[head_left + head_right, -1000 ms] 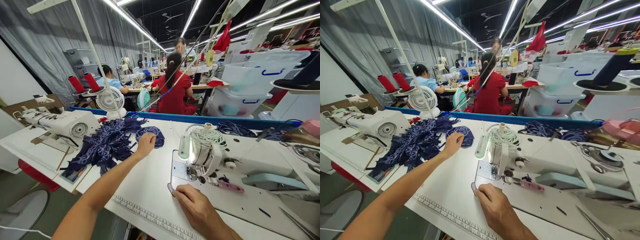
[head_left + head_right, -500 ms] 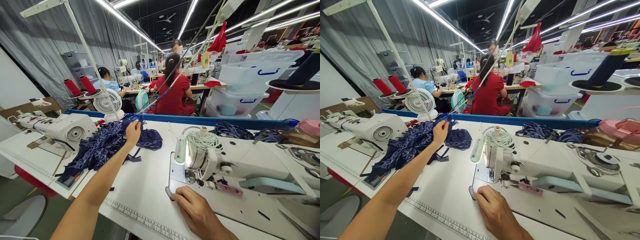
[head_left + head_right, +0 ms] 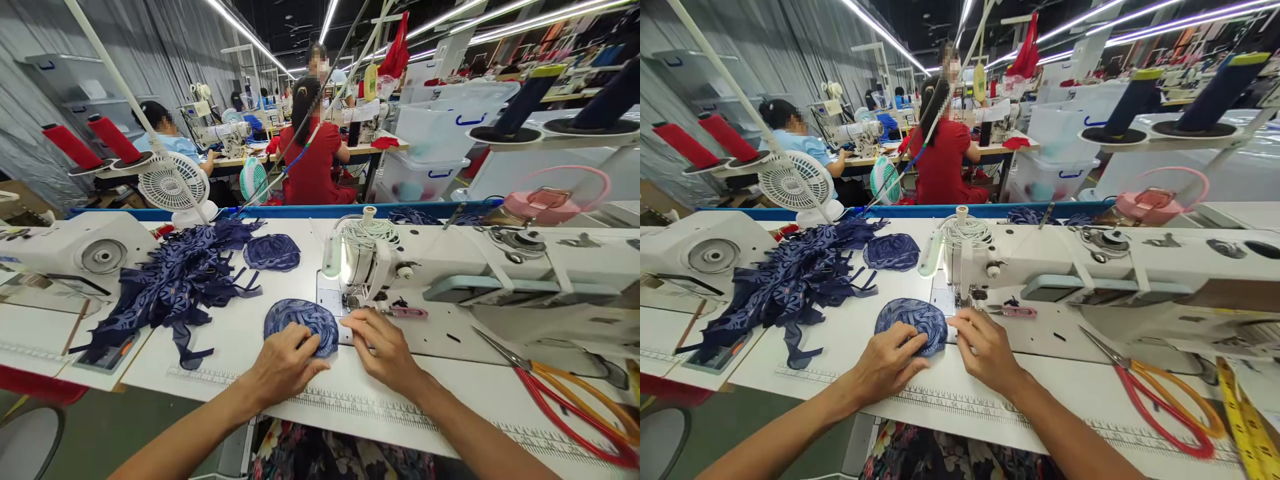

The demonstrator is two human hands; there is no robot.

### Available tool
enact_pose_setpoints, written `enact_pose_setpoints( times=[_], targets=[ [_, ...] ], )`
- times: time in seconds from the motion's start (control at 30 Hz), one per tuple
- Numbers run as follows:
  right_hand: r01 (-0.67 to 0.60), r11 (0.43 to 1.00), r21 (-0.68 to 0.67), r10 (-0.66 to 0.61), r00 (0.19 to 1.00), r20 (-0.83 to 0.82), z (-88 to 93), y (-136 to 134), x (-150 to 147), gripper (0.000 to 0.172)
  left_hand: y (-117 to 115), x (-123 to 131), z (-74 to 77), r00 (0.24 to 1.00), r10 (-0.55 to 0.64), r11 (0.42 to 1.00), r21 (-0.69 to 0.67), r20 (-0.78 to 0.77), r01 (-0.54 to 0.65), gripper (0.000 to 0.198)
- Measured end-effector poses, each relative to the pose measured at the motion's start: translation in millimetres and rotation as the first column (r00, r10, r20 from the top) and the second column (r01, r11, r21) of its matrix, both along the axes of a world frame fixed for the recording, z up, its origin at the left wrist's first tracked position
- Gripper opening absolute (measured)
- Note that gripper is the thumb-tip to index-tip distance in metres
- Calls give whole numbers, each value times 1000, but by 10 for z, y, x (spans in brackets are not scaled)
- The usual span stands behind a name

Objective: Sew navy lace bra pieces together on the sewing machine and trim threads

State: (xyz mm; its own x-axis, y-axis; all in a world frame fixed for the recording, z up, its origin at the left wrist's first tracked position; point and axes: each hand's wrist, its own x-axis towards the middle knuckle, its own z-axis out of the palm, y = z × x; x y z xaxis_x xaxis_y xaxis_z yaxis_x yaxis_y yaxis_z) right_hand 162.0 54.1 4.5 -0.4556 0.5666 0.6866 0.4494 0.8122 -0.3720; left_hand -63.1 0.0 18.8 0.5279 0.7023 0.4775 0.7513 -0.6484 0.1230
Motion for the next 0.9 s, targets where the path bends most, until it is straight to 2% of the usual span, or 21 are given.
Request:
enact_pose_setpoints(
  times=[0.1, 0.17, 0.23, 0.37, 0.47, 0.6, 0.77, 0.9],
  targets=[
    [-155, 988, -8, 153, 966, 206, 25, -65, -41, 36, 74, 73, -9, 996, 20, 998, -61, 89, -15, 22],
    [-176, 984, -21, 174, 934, 313, 30, -108, -59, 35, 144, 110, -77, 997, 63, 992, -115, 54, -56, 22],
    [-158, 987, -25, 156, 920, 360, 29, -129, -45, 34, 218, 114, -170, 994, 108, 980, -167, -15, -109, 30],
    [-113, 993, -23, 113, 918, 379, 34, -112, 27, 42, 382, 54, -265, 994, 72, 964, -251, -86, -91, 48],
    [-68, 997, -23, 71, 921, 383, 46, -85, 48, 46, 518, 36, -222, 993, 17, 953, -299, -115, -51, 55],
    [7, 1000, 13, -11, 928, 371, 39, -52, 47, 43, 715, 82, -123, 993, -25, 941, -338, -119, -17, 60],
    [118, 992, 35, -122, 929, 350, -38, -3, 78, 45, 991, 152, -50, 990, -95, 952, -300, -108, 58, 53],
    [142, 989, 44, -148, 924, 353, -106, 65, 71, 43, 1150, 160, -79, 985, -130, 964, -248, -118, 97, 39]
  ],
)
